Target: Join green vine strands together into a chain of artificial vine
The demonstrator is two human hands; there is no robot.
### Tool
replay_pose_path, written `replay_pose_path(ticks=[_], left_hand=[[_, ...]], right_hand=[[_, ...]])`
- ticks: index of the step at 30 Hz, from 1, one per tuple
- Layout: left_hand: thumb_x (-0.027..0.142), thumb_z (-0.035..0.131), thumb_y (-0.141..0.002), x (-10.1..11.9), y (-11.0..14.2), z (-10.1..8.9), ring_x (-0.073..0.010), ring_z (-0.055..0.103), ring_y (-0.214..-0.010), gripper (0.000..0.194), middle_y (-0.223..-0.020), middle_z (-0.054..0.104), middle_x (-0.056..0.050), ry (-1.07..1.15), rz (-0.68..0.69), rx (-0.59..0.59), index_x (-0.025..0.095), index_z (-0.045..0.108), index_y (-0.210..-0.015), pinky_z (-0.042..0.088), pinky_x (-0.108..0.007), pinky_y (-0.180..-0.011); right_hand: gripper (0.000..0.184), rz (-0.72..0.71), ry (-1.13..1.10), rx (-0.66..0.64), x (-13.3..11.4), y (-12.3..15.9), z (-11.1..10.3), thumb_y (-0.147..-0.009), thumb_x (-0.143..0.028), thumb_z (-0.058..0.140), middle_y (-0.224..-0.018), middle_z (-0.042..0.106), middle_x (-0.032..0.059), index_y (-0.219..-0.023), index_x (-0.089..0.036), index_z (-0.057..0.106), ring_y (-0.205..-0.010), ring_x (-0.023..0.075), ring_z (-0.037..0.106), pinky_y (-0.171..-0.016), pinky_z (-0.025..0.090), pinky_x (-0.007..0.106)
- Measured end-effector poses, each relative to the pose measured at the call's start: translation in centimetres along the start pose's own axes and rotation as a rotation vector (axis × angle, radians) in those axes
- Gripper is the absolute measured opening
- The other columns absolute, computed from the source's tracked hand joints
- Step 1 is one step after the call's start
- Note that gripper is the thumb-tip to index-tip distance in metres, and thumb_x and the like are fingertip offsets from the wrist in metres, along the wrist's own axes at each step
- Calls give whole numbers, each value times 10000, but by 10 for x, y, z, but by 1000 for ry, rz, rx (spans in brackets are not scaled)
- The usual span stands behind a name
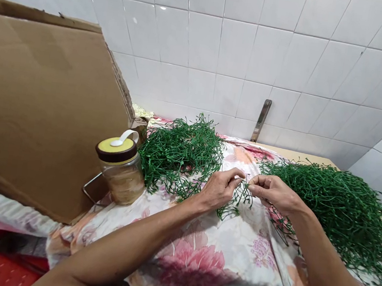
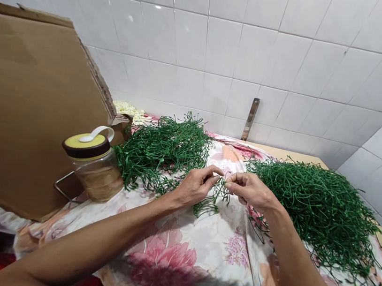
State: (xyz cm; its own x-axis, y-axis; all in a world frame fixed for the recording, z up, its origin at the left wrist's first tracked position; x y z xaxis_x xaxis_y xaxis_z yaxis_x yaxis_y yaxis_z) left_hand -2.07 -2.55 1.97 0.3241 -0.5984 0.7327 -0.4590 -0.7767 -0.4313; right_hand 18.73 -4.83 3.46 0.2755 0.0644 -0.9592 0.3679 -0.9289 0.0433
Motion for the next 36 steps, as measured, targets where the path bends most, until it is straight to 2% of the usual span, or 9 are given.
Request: replay_pose_path(ticks=[2, 8, 11, 14, 19, 23, 28, 32, 36], left_hand=[[294, 503, -941, -1, 0, 0, -109, 427, -577, 216, -623, 495, 50, -5, -32, 29, 180, 656, -1043, 320, -241, -611], [304, 579, -886, -2, -1, -1, -105, 438, -578, 211, -625, 517, 56, 20, -72, 9, 183, 644, -1047, 312, -241, -587], [349, 596, -876, -1, -2, 0, -99, 430, -575, 217, -617, 514, 48, 76, -95, -46, 171, 688, -958, 311, -238, -579], [403, 646, -833, -3, -5, 4, -90, 393, -565, 268, -624, 496, 44, 217, -198, -88, 143, 693, -879, 296, -230, -553], [429, 700, -787, -8, -7, 7, -75, 292, -519, 330, -573, 381, 75, 344, -294, -49, 118, 675, -895, 221, -227, -504], [364, 657, -846, -3, -2, 3, -88, 334, -528, 311, -575, 369, 83, 159, -157, 67, 163, 665, -1083, 248, -224, -524], [272, 566, -926, -2, 3, 4, -105, 486, -605, 202, -690, 613, 11, -21, 87, 69, 186, 721, -1022, 377, -230, -627], [266, 580, -924, -7, 2, 5, -134, 574, -690, 193, -859, 712, -40, -141, 150, 85, 198, 734, -1018, 432, -249, -690], [296, 585, -923, -7, 2, 3, -156, 596, -720, 203, -855, 713, -56, -273, 142, 52, 209, 753, -997, 430, -260, -688]], right_hand=[[376, -6, 58, 46, 1, -1, 0, -804, -521, 727, -674, 497, -31, -844, -157, 640, -476, 54, 339, -418, 258, 220], [283, -99, 307, 169, 4, -4, 2, -867, -430, 644, -694, 554, -5, -831, -150, 663, -566, 88, 391, -504, 292, 239], [262, -146, 327, 168, 5, -5, 3, -880, -404, 624, -714, 576, 4, -842, -149, 667, -621, 109, 440, -554, 329, 251], [261, -169, 314, 165, 4, -5, 5, -879, -401, 621, -712, 575, 3, -845, -146, 664, -636, 117, 456, -579, 347, 259], [256, -166, 316, 171, 2, -4, 10, -895, -392, 601, -701, 547, -8, -841, -146, 645, -612, 105, 418, -560, 321, 253], [264, -170, 294, 136, 2, -3, 10, -911, -399, 585, -693, 518, -16, -816, -155, 618, -602, 99, 391, -540, 300, 244], [270, -163, 244, 150, 2, -3, 8, -893, -417, 600, -679, 508, -20, -827, -155, 610, -568, 93, 368, -526, 300, 245], [245, -184, 273, 173, 1, -4, 11, -892, -392, 600, -691, 522, -16, -812, -160, 602, -591, 102, 402, -543, 317, 247], [236, -213, 423, 237, 1, -4, 14, -904, -377, 585, -681, 556, -3, -803, -166, 617, -628, 128, 464, -587, 358, 262]])
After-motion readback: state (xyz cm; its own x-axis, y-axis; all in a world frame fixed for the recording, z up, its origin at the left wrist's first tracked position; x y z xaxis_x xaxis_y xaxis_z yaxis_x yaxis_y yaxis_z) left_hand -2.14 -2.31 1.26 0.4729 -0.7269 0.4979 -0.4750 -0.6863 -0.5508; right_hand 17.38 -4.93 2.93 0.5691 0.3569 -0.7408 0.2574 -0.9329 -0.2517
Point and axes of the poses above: each hand's wrist, its own y-axis away from the middle knuckle, its own z-axis out of the palm, x = y × z, the point moved 1 cm from there along -y, towards the middle knuckle
